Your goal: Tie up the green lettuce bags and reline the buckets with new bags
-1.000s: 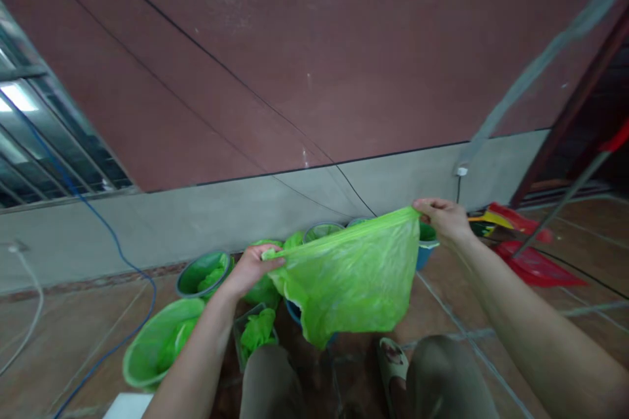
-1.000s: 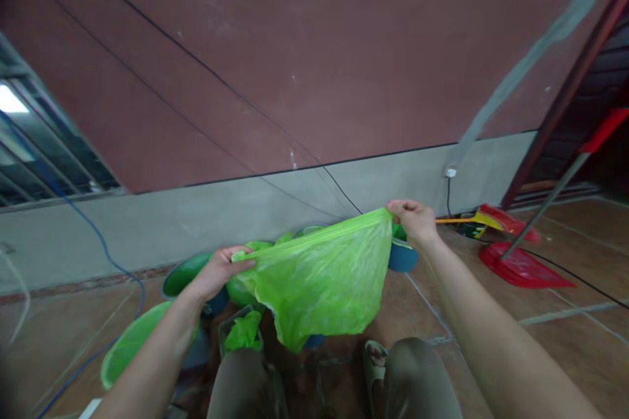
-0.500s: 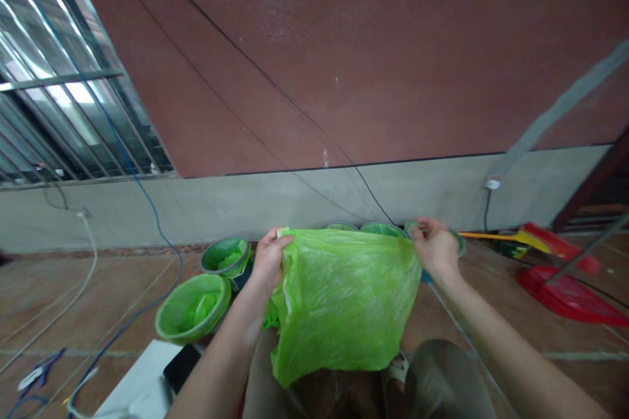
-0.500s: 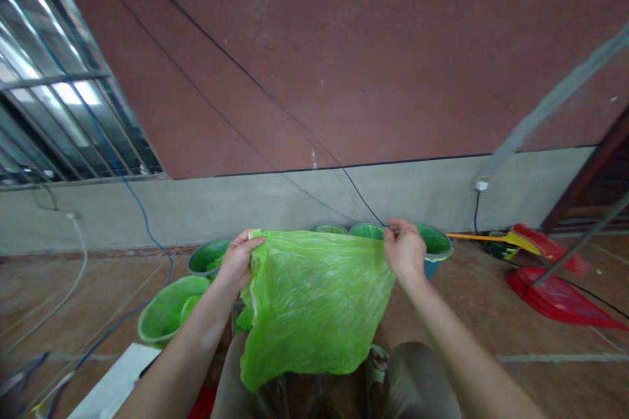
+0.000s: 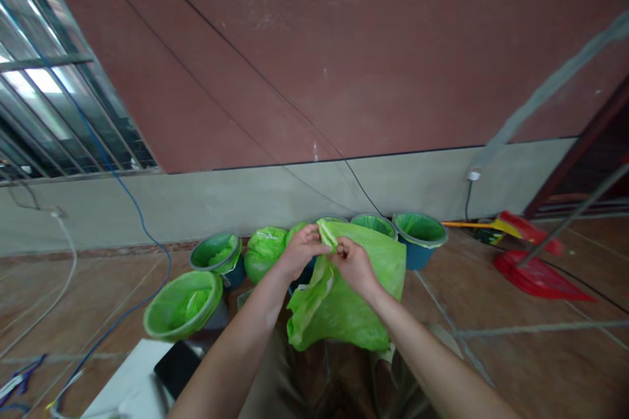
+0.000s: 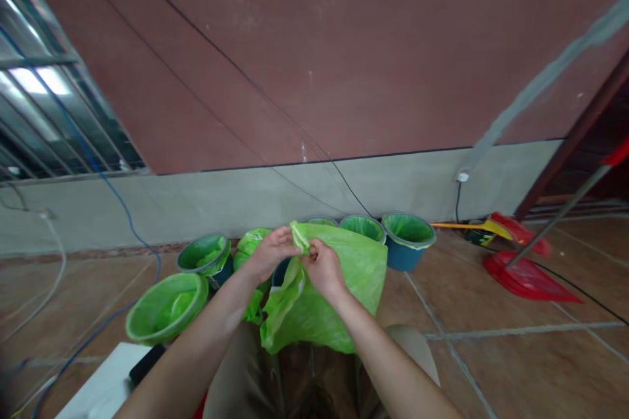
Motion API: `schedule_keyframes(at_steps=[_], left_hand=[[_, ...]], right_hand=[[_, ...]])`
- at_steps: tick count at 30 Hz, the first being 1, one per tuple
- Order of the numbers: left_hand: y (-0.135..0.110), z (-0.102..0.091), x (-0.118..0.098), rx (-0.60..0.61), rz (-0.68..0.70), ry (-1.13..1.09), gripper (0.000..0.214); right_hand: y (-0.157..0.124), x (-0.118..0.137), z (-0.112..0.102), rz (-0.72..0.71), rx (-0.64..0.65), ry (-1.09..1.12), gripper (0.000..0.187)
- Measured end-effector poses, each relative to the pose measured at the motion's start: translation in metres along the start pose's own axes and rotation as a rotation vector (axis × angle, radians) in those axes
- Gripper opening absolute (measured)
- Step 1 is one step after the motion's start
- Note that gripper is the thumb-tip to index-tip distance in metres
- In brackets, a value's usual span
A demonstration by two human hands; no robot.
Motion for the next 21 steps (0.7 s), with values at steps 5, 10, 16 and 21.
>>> schedule_keyframes(at_steps=[5, 10, 16, 21], left_hand=[[0.005, -0.032, 0.005, -0.186, 0.066, 0.364, 0.006], [-0.009, -0.085, -0.016, -0.592, 0.145, 0.881, 0.016], [-0.025, -0.071, -0.028, -0.68, 0.306, 1.286, 0.023], [-0.018, -0.026, -0.012, -0.398, 0.417, 1.384, 0.054]], right_hand=[[0.007, -0.007, -0.011, 0.085, 0.031, 0.243, 0.028], [0.012, -0.003, -0.068, -0.012, -0.179, -0.077, 0.026], [0.009, 0.017, -0.091, -0.166, -0.27, -0.372, 0.025], [0.012, 0.024, -0.084, -0.176, -0.231, -0.345, 0.024]])
Point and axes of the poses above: each hand's wrist, its own y-axis towards the middle knuckle, its own z-axis out of the palm, x = y × z, the point moved 10 cm from there along y, towards the middle knuckle, and after that the axes turned 7 degrees about y, right-handed, at the moved point
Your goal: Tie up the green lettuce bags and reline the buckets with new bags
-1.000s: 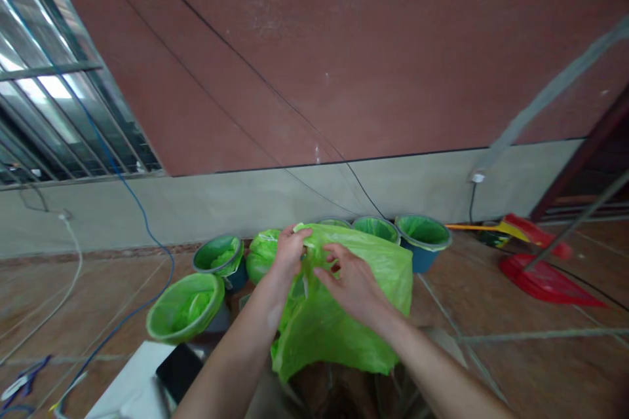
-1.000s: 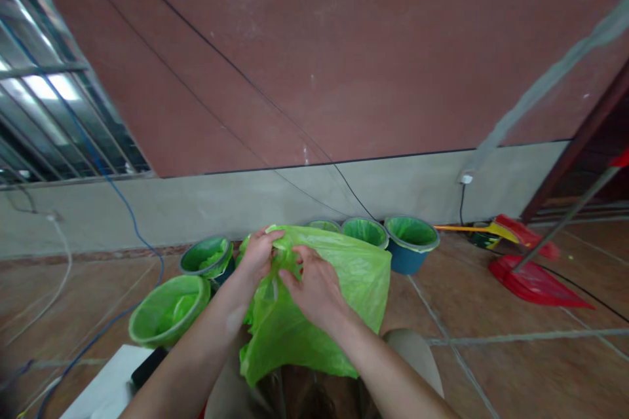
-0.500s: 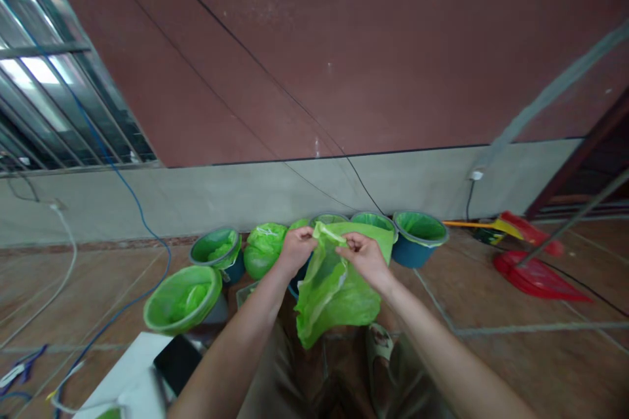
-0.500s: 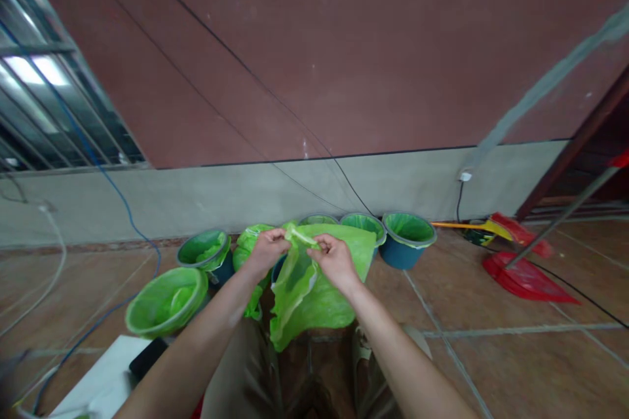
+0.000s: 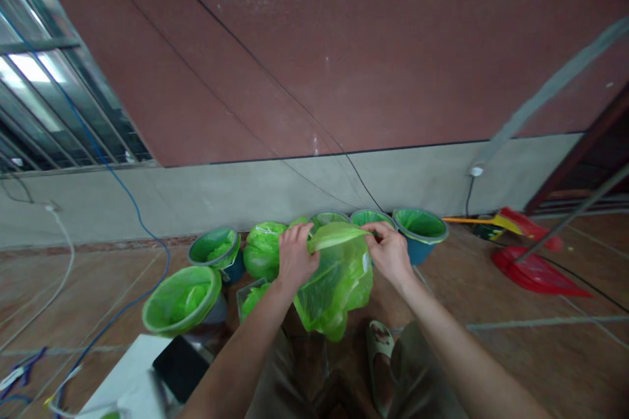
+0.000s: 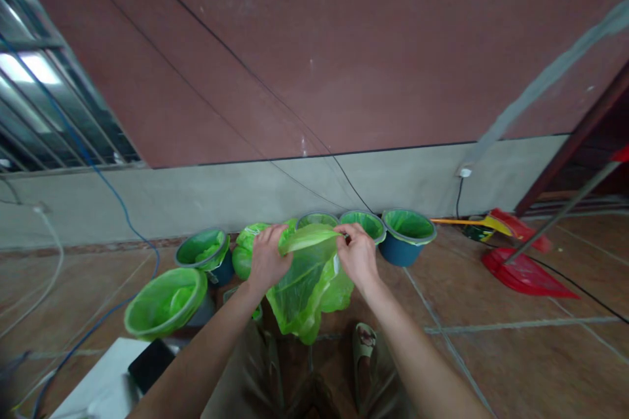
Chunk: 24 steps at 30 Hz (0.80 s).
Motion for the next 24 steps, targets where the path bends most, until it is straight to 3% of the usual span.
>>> schedule_keyframes(at_steps=[4, 9, 13, 16, 19, 24], left_hand=[[0.006, 0.023, 0.001, 0.164, -0.061, 0.026, 0.046], [0.021, 0.018, -0.005, 0.164, -0.146, 0.047, 0.044], [0.031, -0.001, 0.001, 0.148, -0.223, 0.122, 0.042], [0.035, -0.018, 0.031, 0.134, -0.301, 0.201, 0.042], [0.03, -0.031, 0.075, 0.133, -0.368, 0.268, 0.042], [0.004, -0.025, 0.137, 0.247, -0.485, 0.331, 0.044]], right_hand=[[-0.002, -0.001, 0.007, -0.001, 0.036, -0.051, 0.029], [-0.04, -0.022, 0.033, 0.081, -0.079, -0.206, 0.076], [-0.08, -0.075, 0.06, 0.274, -0.023, -0.267, 0.053], [-0.095, -0.118, 0.056, 0.374, 0.082, -0.295, 0.04], [-0.097, -0.151, 0.032, 0.407, 0.14, -0.312, 0.039], [-0.096, -0.188, -0.004, 0.545, 0.057, -0.122, 0.02]])
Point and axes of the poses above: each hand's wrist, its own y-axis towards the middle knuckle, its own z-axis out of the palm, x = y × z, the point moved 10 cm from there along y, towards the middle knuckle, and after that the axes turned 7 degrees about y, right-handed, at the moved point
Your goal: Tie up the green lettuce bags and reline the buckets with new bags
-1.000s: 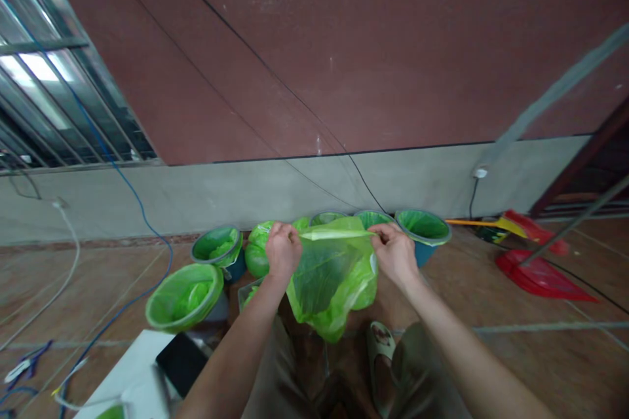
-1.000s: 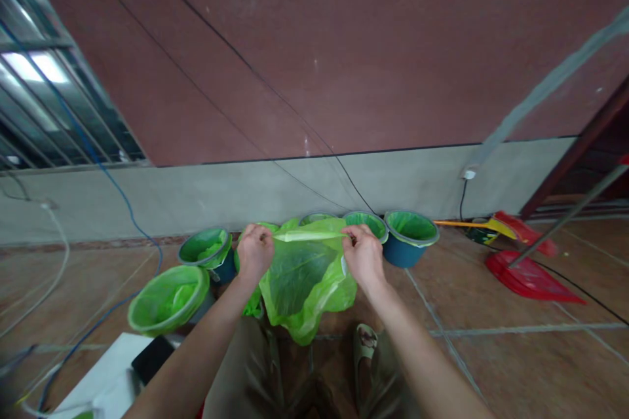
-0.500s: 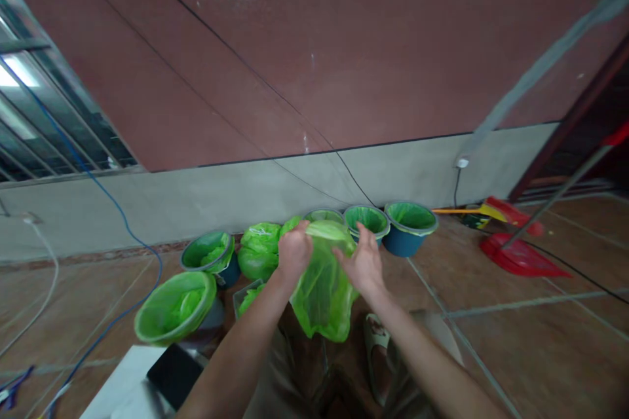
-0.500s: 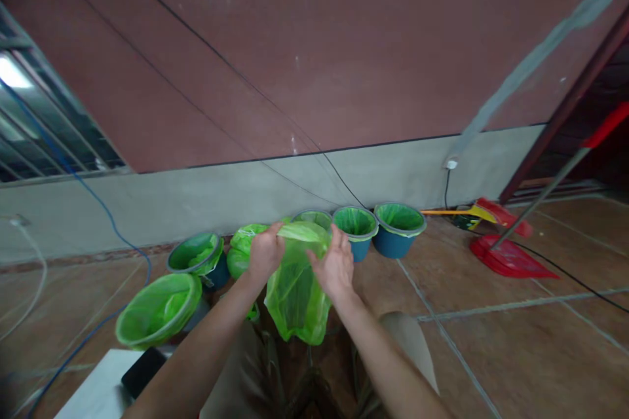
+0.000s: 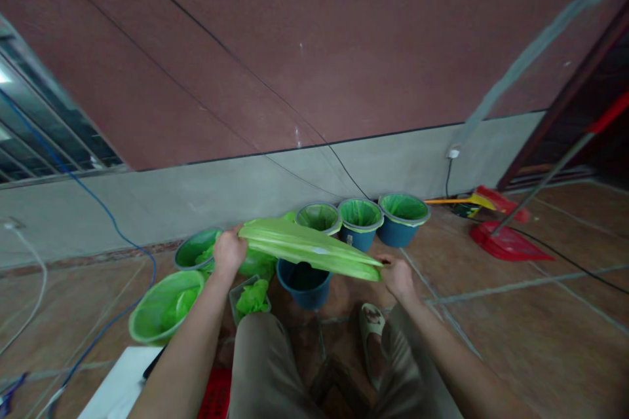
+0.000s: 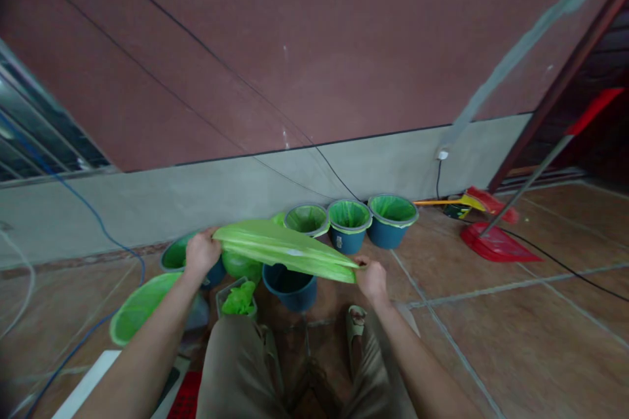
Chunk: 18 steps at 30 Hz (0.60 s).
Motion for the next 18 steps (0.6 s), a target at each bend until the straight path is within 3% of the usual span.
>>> schedule_keyframes(at_steps=[3, 6, 9, 12, 15, 18], left_hand=[[-0.003, 0.021, 0.013, 0.091, -0.007, -0.013, 0.043], [-0.003, 0.034, 0.021, 0.145, -0.026, -0.018, 0.041], [0.001, 0.041, 0.034, 0.161, -0.064, -0.015, 0.037], [0.005, 0.044, 0.046, 0.164, -0.092, -0.059, 0.033], [0.006, 0.047, 0.055, 0.18, -0.123, -0.126, 0.029], [0.005, 0.048, 0.062, 0.192, -0.168, -0.177, 0.027]], right_hand=[[0.002, -0.009, 0.003, 0.171, 0.037, 0.36, 0.024], [-0.007, 0.006, 0.022, 0.299, 0.258, 0.778, 0.037], [-0.025, 0.031, 0.029, 0.333, 0.491, 0.989, 0.046], [-0.043, 0.045, 0.028, 0.328, 0.582, 1.044, 0.053], [-0.05, 0.052, 0.029, 0.244, 0.568, 0.996, 0.058], [-0.039, 0.045, 0.027, 0.129, 0.459, 0.713, 0.049]])
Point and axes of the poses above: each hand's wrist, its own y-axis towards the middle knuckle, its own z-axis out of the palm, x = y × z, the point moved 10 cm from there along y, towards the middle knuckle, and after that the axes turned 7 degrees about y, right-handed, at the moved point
